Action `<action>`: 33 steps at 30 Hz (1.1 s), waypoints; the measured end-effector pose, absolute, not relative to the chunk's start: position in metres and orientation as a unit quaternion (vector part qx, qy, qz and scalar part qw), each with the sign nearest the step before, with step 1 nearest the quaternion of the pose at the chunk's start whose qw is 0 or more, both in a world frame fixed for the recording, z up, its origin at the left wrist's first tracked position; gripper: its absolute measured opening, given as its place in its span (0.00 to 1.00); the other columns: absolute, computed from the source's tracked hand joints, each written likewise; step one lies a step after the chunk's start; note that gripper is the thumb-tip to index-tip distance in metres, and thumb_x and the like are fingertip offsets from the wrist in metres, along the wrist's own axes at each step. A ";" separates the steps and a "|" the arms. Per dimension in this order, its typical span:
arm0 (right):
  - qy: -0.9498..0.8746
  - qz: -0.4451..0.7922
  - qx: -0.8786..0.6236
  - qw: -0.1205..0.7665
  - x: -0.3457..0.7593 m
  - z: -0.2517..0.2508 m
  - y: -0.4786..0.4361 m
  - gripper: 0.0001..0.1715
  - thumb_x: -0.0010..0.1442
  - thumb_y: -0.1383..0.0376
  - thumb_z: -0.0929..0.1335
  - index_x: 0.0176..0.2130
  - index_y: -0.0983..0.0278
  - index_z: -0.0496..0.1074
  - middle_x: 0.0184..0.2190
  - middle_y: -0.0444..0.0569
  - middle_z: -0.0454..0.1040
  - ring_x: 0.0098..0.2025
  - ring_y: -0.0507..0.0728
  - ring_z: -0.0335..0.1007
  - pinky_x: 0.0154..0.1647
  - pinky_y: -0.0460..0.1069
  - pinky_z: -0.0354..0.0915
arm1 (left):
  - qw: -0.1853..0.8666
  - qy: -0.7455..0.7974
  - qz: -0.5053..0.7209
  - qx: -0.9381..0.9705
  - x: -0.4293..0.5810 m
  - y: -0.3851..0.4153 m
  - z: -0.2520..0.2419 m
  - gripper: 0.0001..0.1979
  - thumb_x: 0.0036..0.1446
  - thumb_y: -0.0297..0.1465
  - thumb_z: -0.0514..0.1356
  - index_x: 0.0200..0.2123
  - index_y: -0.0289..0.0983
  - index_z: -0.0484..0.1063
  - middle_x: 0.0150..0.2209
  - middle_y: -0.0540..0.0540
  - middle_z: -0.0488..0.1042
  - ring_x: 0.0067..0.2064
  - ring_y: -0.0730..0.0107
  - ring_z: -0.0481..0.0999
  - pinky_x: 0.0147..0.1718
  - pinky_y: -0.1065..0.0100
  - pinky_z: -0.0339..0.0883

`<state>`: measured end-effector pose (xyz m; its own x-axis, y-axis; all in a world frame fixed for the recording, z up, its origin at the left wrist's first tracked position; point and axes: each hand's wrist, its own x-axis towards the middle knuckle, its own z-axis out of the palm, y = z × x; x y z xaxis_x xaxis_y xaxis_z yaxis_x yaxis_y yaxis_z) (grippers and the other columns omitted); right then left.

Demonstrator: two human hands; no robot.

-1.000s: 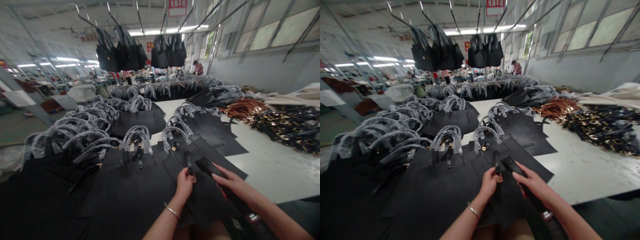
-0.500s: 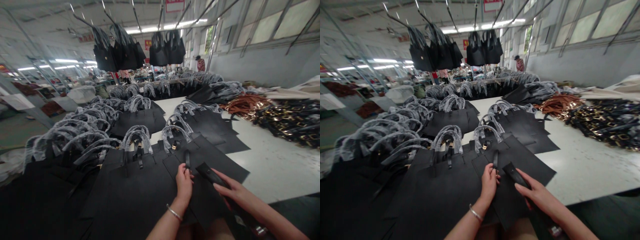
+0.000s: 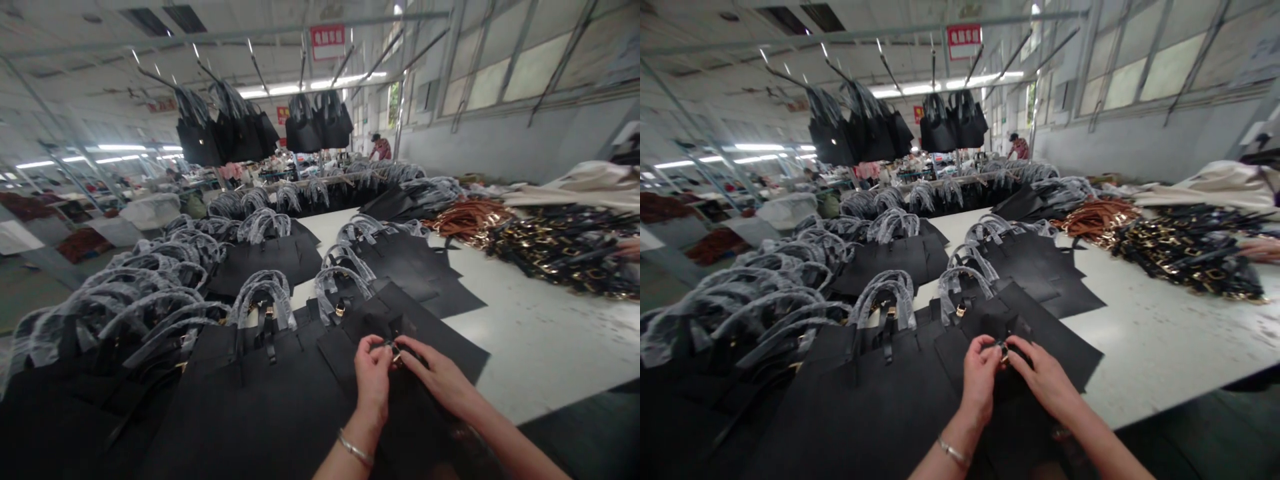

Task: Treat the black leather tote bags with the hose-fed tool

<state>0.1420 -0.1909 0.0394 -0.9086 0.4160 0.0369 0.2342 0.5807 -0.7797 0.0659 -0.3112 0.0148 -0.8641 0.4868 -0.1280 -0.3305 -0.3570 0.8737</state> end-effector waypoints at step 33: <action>-0.896 0.397 -0.177 0.095 0.132 0.027 -0.201 0.09 0.61 0.58 0.62 0.34 0.57 0.69 0.34 0.46 0.74 0.39 0.60 0.71 0.43 0.51 0.64 | 0.336 0.624 0.675 0.202 0.011 -0.325 -0.001 0.18 0.46 0.42 0.67 0.30 0.32 0.74 0.25 0.48 0.73 0.26 0.72 0.74 0.25 0.72 0.71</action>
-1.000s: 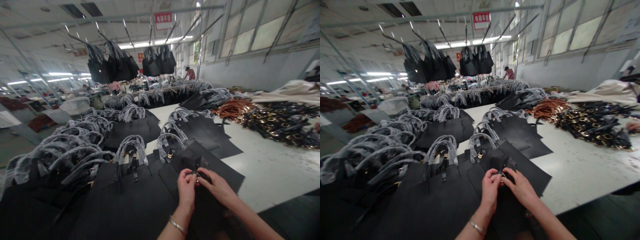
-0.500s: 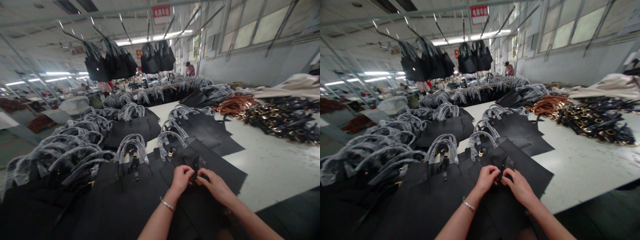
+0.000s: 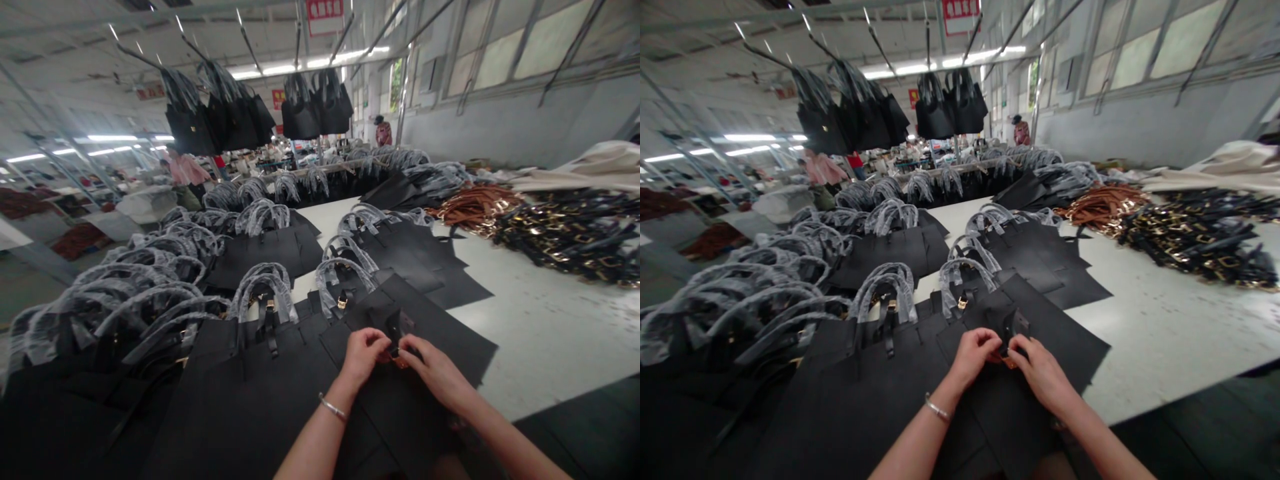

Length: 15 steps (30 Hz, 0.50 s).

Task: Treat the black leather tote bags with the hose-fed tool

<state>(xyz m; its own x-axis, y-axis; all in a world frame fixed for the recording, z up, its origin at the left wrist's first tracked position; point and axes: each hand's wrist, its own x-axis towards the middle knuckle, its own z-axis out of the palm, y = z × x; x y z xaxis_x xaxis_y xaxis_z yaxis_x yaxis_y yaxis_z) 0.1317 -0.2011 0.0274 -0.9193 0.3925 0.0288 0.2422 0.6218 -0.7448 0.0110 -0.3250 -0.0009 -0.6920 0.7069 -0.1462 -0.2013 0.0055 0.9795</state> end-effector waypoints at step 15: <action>-0.895 0.401 -0.171 0.092 0.134 0.020 -0.200 0.10 0.61 0.57 0.61 0.33 0.57 0.67 0.33 0.46 0.72 0.39 0.59 0.69 0.42 0.51 0.62 | 0.337 0.618 0.689 0.171 0.017 -0.328 -0.003 0.22 0.46 0.47 0.66 0.31 0.32 0.72 0.26 0.47 0.72 0.28 0.70 0.74 0.26 0.70 0.71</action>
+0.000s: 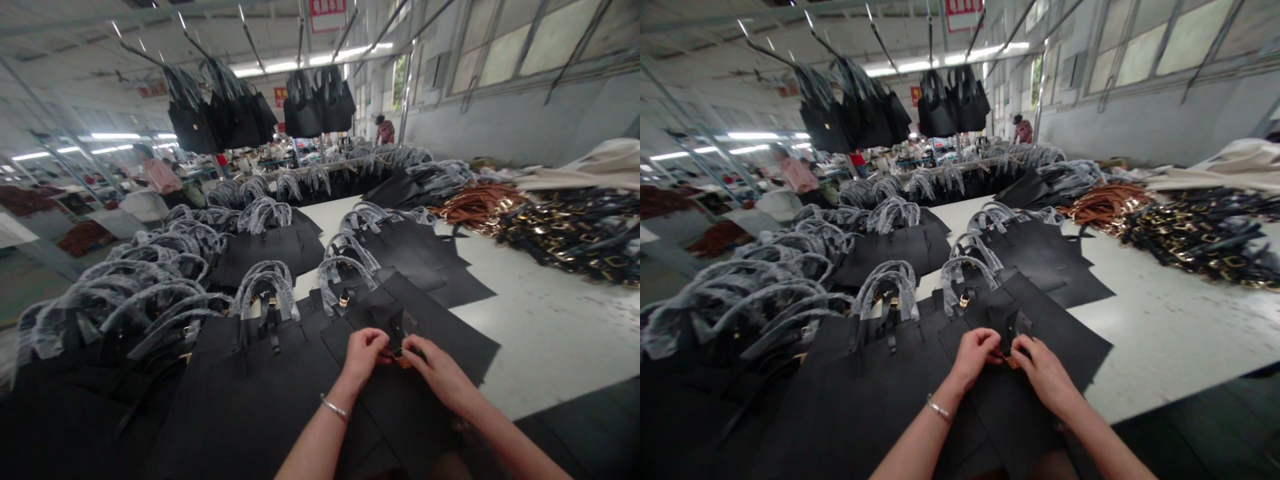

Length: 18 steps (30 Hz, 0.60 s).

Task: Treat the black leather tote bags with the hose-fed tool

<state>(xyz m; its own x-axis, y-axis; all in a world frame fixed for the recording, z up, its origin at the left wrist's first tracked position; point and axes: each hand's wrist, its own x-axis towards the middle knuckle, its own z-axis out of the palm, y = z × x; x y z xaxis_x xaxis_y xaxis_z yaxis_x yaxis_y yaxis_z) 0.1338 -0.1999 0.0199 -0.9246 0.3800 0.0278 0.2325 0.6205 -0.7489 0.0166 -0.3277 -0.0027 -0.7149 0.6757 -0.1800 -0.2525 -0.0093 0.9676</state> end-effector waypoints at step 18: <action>-0.895 0.404 -0.167 0.092 0.137 0.024 -0.205 0.11 0.63 0.58 0.60 0.33 0.58 0.66 0.32 0.46 0.71 0.38 0.60 0.69 0.42 0.52 0.63 | 0.354 0.592 0.708 0.150 0.027 -0.324 -0.009 0.22 0.47 0.49 0.64 0.28 0.34 0.66 0.22 0.50 0.69 0.24 0.72 0.73 0.26 0.69 0.72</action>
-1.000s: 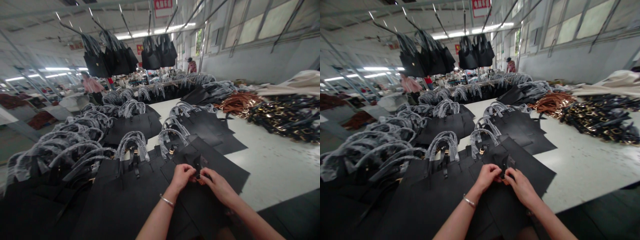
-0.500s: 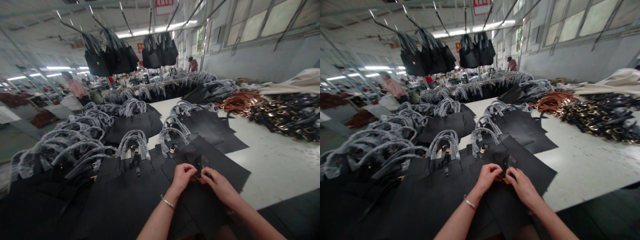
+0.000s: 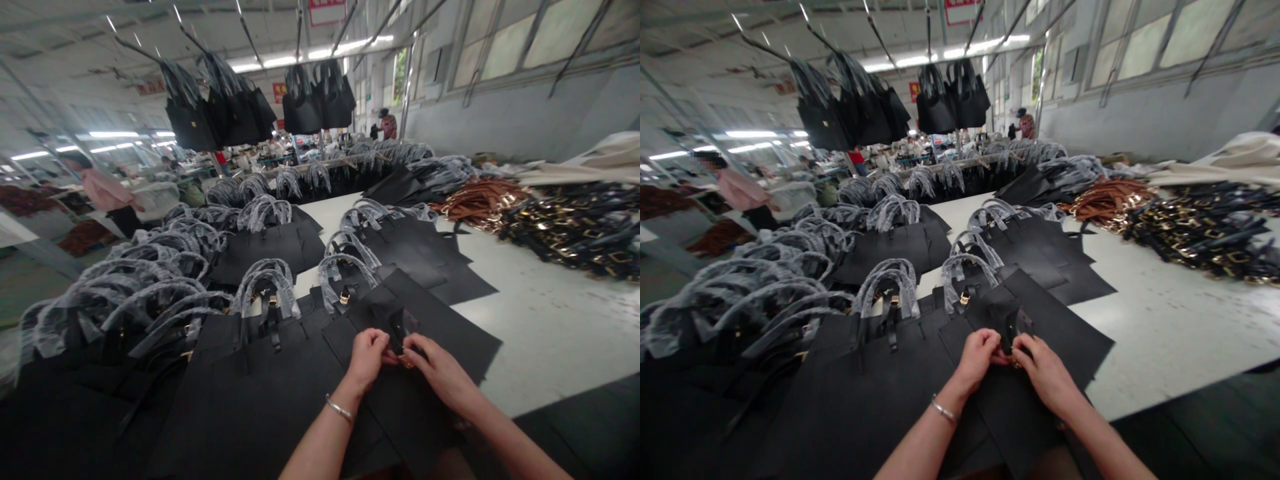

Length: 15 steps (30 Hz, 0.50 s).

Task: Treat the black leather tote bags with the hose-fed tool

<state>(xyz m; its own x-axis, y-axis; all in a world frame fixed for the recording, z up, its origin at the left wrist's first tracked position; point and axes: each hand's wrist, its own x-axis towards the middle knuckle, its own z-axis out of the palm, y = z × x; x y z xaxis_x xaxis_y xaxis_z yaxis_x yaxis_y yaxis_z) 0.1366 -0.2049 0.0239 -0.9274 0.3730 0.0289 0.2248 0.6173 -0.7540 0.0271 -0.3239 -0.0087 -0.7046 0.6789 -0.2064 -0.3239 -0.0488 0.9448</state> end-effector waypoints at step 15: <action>-0.907 0.373 -0.160 0.117 0.138 0.008 -0.207 0.09 0.62 0.62 0.60 0.37 0.58 0.69 0.38 0.50 0.73 0.42 0.60 0.70 0.46 0.54 0.66 | 0.300 0.520 0.800 0.003 0.080 -0.324 -0.003 0.28 0.43 0.42 0.72 0.40 0.36 0.61 0.34 0.49 0.69 0.34 0.71 0.74 0.33 0.71 0.68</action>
<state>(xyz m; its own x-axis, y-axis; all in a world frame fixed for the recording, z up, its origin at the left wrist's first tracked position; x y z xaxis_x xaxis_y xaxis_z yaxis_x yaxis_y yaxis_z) 0.1375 -0.2073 0.0081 -0.9214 0.3772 0.0931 0.2028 0.6713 -0.7129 0.0795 -0.3242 -0.0033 -0.8204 0.4829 -0.3061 -0.4759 -0.2802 0.8337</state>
